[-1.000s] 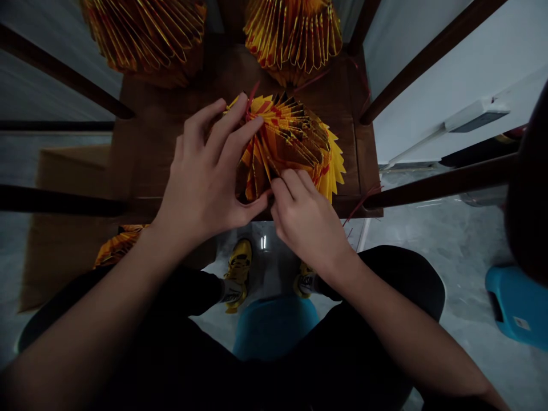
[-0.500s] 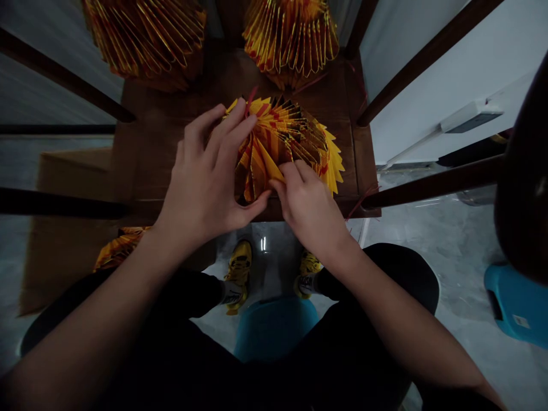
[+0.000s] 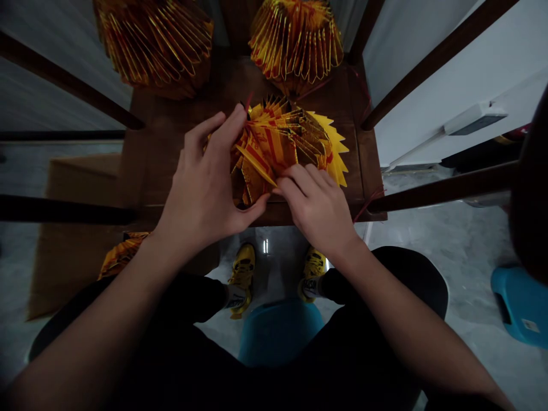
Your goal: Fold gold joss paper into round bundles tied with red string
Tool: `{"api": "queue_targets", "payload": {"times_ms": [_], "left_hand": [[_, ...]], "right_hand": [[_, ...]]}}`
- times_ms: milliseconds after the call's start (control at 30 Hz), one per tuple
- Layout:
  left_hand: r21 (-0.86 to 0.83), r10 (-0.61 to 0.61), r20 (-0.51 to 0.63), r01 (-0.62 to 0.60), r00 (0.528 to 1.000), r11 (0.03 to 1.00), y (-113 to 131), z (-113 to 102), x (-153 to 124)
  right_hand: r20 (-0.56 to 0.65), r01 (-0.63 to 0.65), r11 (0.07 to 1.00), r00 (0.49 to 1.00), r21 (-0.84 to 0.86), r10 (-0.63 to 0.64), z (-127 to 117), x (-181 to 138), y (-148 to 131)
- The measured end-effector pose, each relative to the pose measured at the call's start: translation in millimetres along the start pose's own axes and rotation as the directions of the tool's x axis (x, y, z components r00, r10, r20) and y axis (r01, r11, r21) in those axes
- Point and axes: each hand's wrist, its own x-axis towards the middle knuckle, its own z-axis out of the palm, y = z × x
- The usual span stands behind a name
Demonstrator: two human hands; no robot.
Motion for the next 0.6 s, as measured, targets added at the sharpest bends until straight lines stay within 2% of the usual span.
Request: {"api": "queue_targets", "payload": {"times_ms": [200,367,600], "left_hand": [[-0.008,0.026,0.003,-0.026,1.000,1.000,0.7,2.1,-0.6],[0.031,0.065,-0.001,-0.065,0.998,0.997,4.2,4.3,-1.3],[0.046,0.074,0.009,-0.075,0.997,0.996,6.3,4.0,-1.2]], "right_hand": [[-0.152,-0.203,0.976,0.970,-0.074,0.190,18.8,3.3,-1.7],[-0.138,-0.259,0.951,0.961,-0.169,0.238,24.2,11.7,-8.1],[-0.085,-0.284,0.943,0.958,-0.172,0.273,31.4,24.9,-16.2]]}}
